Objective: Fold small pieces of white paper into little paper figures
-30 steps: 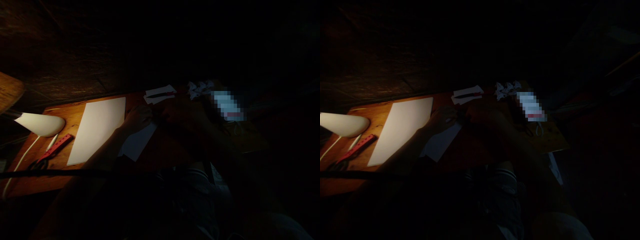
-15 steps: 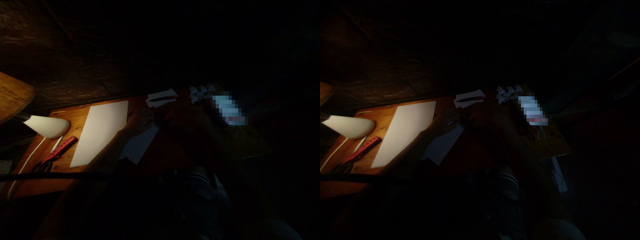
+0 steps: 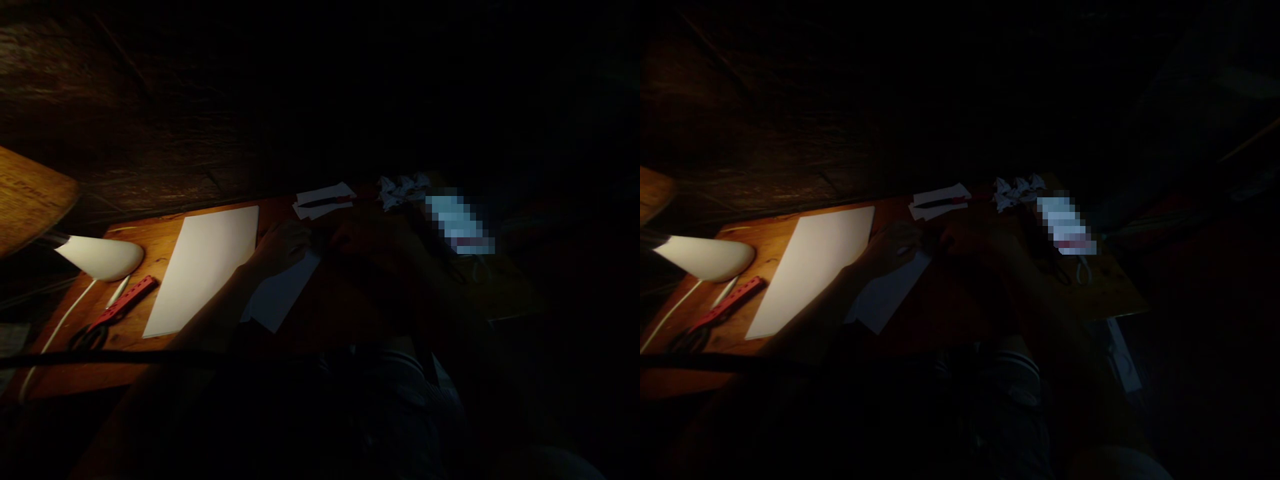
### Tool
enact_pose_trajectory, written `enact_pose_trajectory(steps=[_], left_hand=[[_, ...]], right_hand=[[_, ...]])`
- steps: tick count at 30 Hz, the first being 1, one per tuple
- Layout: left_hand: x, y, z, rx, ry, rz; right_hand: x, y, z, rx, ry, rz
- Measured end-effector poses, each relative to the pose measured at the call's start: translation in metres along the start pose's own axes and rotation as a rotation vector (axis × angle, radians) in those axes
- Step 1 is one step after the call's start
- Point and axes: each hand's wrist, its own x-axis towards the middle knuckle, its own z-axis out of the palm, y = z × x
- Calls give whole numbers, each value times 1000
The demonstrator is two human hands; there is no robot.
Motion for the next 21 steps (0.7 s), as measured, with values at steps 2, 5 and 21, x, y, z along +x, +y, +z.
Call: enact_pose_trajectory(steps=[2, 5, 21], left_hand=[[0, -1, 0, -6, 4, 0], [1, -2, 1, -3, -1, -4], [1, -2, 1, 2, -14, -3]], right_hand=[[-1, -5, -1, -61, 42, -1], [-5, -18, -5, -183, 129, -14], [-9, -34, -8, -249, 140, 50]])
